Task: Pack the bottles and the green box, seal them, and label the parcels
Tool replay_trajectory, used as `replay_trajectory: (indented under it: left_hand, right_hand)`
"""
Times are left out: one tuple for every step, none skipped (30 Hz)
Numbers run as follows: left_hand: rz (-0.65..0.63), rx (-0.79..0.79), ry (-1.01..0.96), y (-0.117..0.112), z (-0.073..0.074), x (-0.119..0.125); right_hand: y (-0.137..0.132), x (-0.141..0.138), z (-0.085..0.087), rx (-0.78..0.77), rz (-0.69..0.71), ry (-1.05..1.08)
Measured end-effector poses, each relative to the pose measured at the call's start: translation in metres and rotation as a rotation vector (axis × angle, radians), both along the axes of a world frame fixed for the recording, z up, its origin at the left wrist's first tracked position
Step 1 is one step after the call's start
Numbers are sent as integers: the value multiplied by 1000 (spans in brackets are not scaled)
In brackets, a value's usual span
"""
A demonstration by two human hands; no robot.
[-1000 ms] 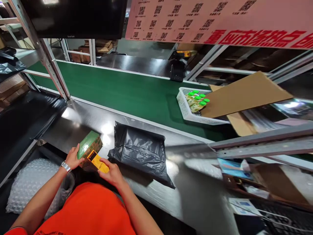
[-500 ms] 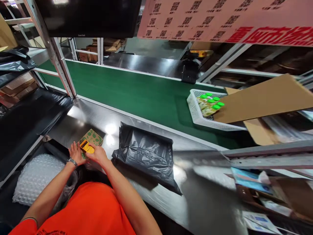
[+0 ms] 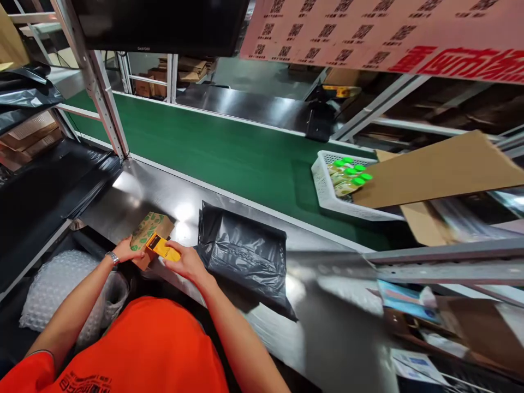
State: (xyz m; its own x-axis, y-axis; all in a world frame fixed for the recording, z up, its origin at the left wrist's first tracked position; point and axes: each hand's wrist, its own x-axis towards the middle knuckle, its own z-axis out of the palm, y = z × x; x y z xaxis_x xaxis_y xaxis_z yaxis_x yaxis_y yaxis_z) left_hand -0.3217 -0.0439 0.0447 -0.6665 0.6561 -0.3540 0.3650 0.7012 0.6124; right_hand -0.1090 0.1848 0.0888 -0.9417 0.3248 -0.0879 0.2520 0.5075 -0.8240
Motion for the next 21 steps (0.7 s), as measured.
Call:
replay_trajectory:
  left_hand:
    - [-28,24,-64,-3,3,-8]
    - [-49,39,-111,-5,6,-16]
    - [-59,47,-145,-8,9,-22]
    - [-57,47,-158,-10,11,-26]
    - [-46,38,-149,-11,13,-28]
    - [-27,26,-126,-12,14,-27]
    - [-6,12,-90,-12,14,-23]
    - [17,-2,-41,-11,15,-17]
    - [40,-14,15,-10,14,-8]
    - [59,-23,85,-8,13,2]
    - [68,-33,164,-6,12,12]
    - [71,-49,243,-4,10,20]
    - [72,-69,309,-2,9,27]
    - [68,-93,352,0,8,31]
    - [65,-120,374,1,8,33]
    - [63,-147,374,2,9,33]
    - [63,-169,355,3,10,32]
    - [63,-184,335,4,13,30]
    - [61,-195,321,5,16,29]
    - [62,-201,312,6,19,29]
    - [67,-205,307,7,23,29]
  right_hand:
    - [0,-9,7,-11,10,-1]
    - [-1,-17,13,-21,15,-9]
    - [-2,-24,18,-28,18,-21]
    - [-5,-31,22,-33,21,-35]
    - [-8,-37,24,-32,18,-42]
    - [-11,-42,26,-27,15,-44]
    - [-15,-47,28,-17,12,-45]
    - [-18,-51,29,-6,11,-47]
    - [-21,-54,31,6,12,-51]
    - [-24,-57,32,16,11,-56]
    - [-27,-59,34,23,9,-60]
    - [-28,-62,36,26,9,-65]
    - [-30,-63,38,28,6,-66]
    - [-30,-64,39,28,7,-64]
    - [-30,-64,40,26,10,-61]
    - [-30,-63,41,26,14,-57]
    - [-29,-59,41,26,21,-55]
    - [-26,-54,41,27,25,-58]
    - [-24,-47,41,32,28,-66]
    - [-20,-38,40,39,30,-81]
    - [-17,-29,40,51,33,-103]
